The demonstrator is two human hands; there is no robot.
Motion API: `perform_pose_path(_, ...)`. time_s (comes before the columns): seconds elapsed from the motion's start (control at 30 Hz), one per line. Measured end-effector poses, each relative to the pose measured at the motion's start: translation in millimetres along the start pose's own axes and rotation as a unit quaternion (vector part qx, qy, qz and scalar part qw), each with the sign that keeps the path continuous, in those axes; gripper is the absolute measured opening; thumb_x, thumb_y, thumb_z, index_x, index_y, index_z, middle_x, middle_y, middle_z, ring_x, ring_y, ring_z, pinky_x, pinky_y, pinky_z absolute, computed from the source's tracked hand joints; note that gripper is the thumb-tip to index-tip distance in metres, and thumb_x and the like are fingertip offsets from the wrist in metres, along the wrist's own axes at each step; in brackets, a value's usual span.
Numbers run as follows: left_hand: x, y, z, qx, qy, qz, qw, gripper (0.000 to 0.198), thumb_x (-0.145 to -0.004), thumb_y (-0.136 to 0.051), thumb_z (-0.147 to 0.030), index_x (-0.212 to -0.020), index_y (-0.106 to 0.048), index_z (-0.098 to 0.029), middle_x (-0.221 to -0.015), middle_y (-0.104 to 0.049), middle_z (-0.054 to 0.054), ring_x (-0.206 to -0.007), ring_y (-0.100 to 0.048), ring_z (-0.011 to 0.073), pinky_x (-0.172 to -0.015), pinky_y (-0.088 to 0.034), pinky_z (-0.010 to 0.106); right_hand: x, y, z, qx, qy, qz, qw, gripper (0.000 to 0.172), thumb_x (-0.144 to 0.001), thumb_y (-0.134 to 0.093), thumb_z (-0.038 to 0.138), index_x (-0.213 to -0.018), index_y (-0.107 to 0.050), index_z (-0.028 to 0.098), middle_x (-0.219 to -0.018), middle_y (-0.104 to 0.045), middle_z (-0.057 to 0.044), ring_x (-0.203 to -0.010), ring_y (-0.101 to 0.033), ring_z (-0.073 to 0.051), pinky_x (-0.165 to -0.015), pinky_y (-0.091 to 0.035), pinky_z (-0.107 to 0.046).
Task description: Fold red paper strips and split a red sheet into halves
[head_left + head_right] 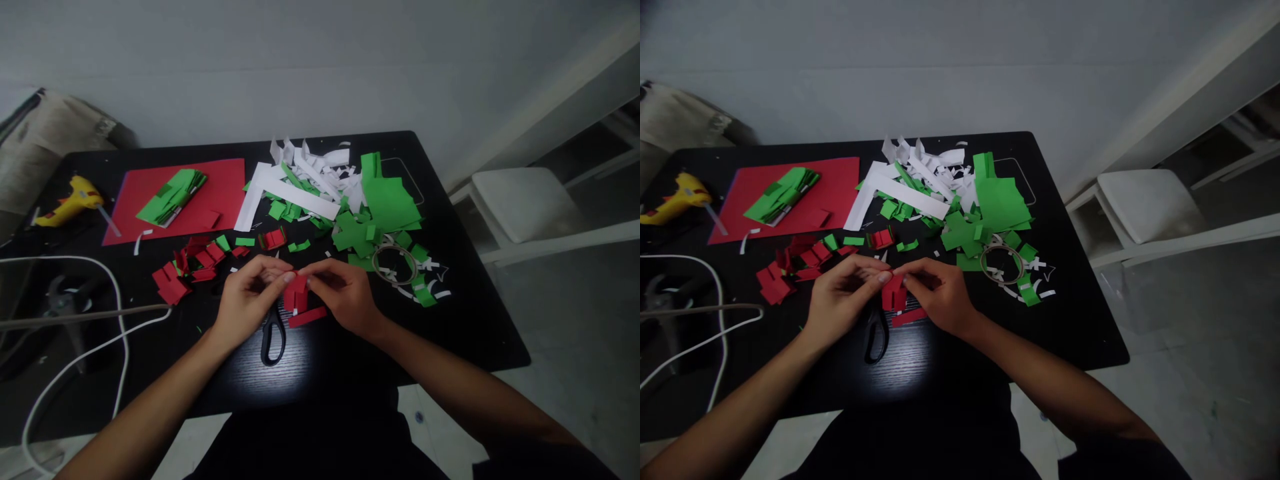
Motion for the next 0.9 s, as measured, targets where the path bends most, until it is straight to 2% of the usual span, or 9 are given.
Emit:
perform_pose_path(0.2,-0.7,-0.9,-0.7,0.009,-0.003,-0.002,1.000,0.013,-0.086,-0.079,-0.028,-0.093,-0.074,-0.018,-0.075,-0.074,-0.001,-0.066,-0.067,0.0114,-0.066,-0.056,0.022,-0.7,-0.7,-3.6,-0.025,-0.030,0.003,0.999,0.012,-0.085,-0.077,0.026,-0.096,-0.078,0.023,-0.098,-0.081,-0.003,-0.093,-0.077,-0.018,-0.088,-0.062,-0.031)
perform_pose_path(0.6,1.3,0.3,-1.1,-0.036,-0.043,-0.009,0.998,0.009,-0.089,-0.077,-0.026,-0.092,-0.073,-0.019,-0.076,-0.073,-0.001,-0.066,-0.067,0.0102,-0.065,-0.056,0.020,-1.0,0.7,-5.1,-0.065,-0.065,0.013,0.996,0.014,-0.088,-0.075,0.034,-0.095,-0.080,0.022,-0.092,-0.081,-0.002,-0.081,-0.077,-0.017,-0.078,-0.065,-0.031)
perform_pose_path(0.9,4.9,0.4,-2.3,-0.106,-0.108,-0.012,0.988,0.007,-0.089,-0.076,-0.021,-0.096,-0.073,-0.019,-0.086,-0.076,-0.001,-0.075,-0.071,0.0099,-0.071,-0.057,0.019,-1.4,-0.7,-7.3,-0.015,-0.025,-0.006,1.000,0.014,-0.083,-0.082,0.029,-0.095,-0.080,0.022,-0.095,-0.082,-0.003,-0.089,-0.078,-0.018,-0.085,-0.064,-0.031)
Point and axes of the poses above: each hand's wrist, its own x-axis away from the middle knuckle, its own y-axis out of the back of the hand, z = x × y, the point moved 4 cm from there along -x, towards the middle knuckle
